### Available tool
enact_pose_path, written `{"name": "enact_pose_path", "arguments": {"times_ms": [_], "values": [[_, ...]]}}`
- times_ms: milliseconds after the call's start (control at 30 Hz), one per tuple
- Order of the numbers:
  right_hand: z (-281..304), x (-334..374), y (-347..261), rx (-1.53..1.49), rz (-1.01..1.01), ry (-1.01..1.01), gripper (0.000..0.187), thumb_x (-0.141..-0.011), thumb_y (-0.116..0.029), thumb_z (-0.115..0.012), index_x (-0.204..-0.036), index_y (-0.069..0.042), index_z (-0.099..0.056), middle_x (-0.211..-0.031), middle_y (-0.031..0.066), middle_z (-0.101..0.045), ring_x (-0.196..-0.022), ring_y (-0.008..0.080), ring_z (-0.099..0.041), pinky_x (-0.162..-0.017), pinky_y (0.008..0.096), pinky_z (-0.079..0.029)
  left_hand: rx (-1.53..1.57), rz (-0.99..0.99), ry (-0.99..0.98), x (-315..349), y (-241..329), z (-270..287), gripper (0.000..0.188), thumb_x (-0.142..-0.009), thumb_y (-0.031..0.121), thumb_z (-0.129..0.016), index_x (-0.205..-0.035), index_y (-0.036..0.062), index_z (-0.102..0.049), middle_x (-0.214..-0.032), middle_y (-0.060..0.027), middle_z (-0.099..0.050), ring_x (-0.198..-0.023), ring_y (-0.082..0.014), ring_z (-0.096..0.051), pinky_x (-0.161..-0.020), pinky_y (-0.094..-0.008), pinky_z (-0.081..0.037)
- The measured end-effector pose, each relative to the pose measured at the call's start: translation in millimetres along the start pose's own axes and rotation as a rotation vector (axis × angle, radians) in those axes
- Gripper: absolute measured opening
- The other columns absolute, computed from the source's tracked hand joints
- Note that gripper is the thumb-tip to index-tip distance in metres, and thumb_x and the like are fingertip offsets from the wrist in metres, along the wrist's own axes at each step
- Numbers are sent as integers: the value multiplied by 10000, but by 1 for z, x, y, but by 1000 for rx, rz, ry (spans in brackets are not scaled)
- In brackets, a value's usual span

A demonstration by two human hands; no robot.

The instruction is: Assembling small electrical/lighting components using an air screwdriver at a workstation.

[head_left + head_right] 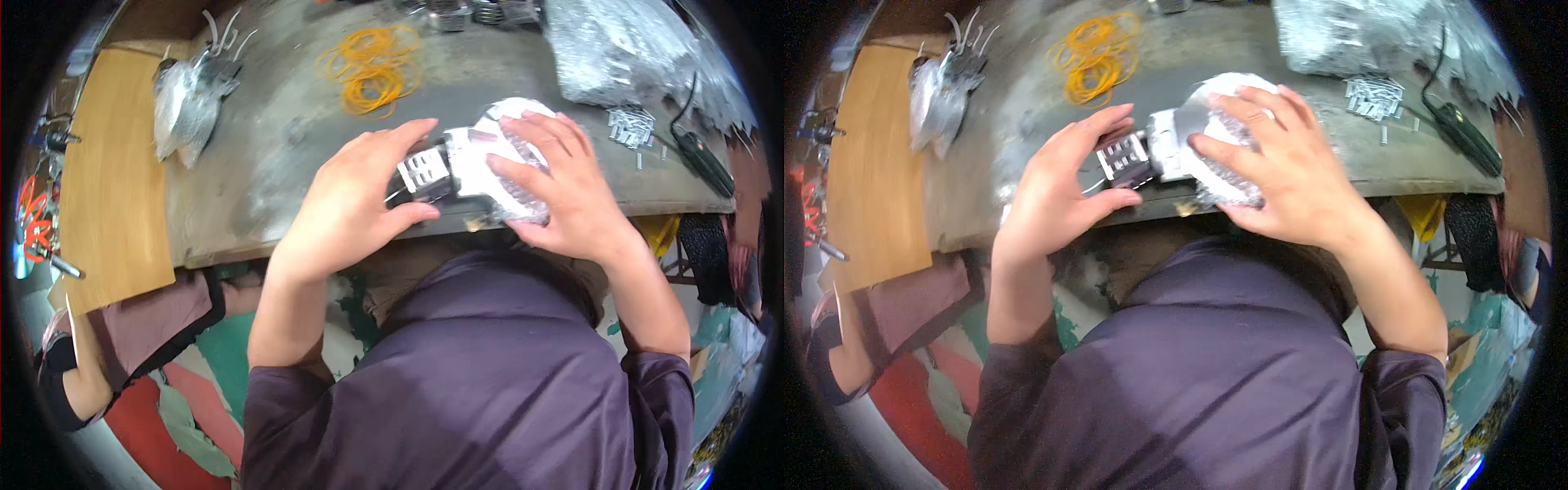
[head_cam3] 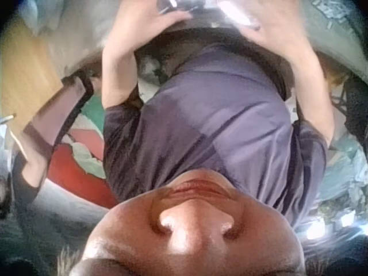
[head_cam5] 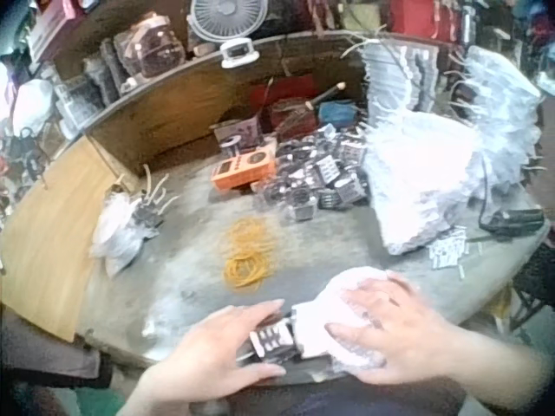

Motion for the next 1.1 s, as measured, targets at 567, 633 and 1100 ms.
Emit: {"name": "enact_pose_path", "arguments": {"times_ms": [567,633,1100], "values": [[47,86,92,156,-512,242,259,-759,38,-607,-985,-28,-499,-933,173,-583,-868,381,-587,-711,449,-470,90,-373,391,-9,66,-18,590,-712,129,-802,-1220,44,-512,-1330,-229,-491,-1189,-413,-517,-989,-480,-431],[50,90,95,49,-630,214,321,-741,65,-601,-1035,-32,-516,-848,154,-584,-791,351,-593,-673,444,-459,-11,-124,257,-17,62,-25,684,-687,89,-813,-1278,24,-475,-1346,-228,-465,-1201,-394,-500,-996,-456,-429],[17,-15,2,-758,-45,260,295,-734,45,-623,-1002,-44,-538,-887,96,-600,-787,297,-607,-680,360,-519,519,228,172,-4,5,-63,739,-624,66,-856,-1273,33,-505,-1255,-144,-524,-1120,-289,-553,-923,-369,-484]]}}
Point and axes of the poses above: each hand's wrist, its own x-axis away from the middle knuckle, its own z-axis out of the back of the hand, y = z × x, the point moved 2 cm from there along -x, towards the middle knuckle
